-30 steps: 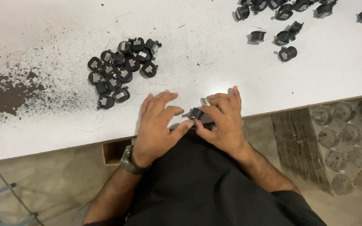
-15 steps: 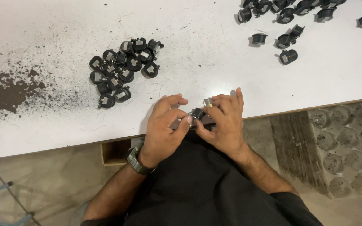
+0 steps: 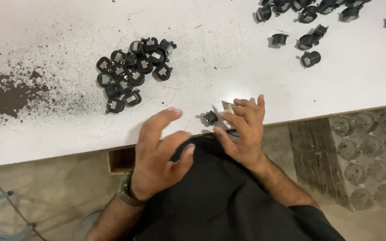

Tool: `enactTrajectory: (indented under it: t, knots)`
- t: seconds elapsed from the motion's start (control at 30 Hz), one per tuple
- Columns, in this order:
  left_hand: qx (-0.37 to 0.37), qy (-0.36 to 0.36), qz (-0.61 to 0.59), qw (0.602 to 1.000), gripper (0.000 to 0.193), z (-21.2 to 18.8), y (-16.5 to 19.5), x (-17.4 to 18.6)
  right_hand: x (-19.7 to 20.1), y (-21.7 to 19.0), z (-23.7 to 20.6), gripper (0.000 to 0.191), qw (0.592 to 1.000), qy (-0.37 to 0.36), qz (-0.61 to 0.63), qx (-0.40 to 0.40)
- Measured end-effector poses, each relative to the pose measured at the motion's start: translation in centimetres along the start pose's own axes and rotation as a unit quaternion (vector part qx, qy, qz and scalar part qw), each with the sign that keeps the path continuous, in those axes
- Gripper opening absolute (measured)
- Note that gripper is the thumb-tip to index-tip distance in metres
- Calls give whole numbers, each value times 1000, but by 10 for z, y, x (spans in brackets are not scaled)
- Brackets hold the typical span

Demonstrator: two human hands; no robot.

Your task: The person sits at a white workbench with piles of small black plastic housings and assembles them one at a time, holding a housing in one hand and using a small blade in the other to press and trim a metal contact into the part, then sets the finished piece aside and picks the next one.

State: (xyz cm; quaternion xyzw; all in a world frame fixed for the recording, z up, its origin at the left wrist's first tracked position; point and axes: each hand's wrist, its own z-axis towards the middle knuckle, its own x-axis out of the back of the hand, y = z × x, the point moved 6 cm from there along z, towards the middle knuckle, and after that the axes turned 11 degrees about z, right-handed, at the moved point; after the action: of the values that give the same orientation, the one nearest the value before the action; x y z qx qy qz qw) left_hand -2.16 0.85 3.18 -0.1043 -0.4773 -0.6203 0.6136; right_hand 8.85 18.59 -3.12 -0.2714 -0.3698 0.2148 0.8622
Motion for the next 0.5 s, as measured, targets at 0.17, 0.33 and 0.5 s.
enactTrajectory:
  t: [0.17, 0.33, 0.5]
  knots:
    - [-58, -37, 83, 994, 30, 11, 8, -37, 1, 1, -18, 28, 995, 45, 82, 24]
    - [-48, -25, 126, 991, 25, 11, -6, -56, -13, 6, -27, 37, 992, 18, 125, 14]
    - [-49, -21, 151, 987, 23, 5, -13, -63, -19, 3, -26, 34, 996, 0, 88, 35]
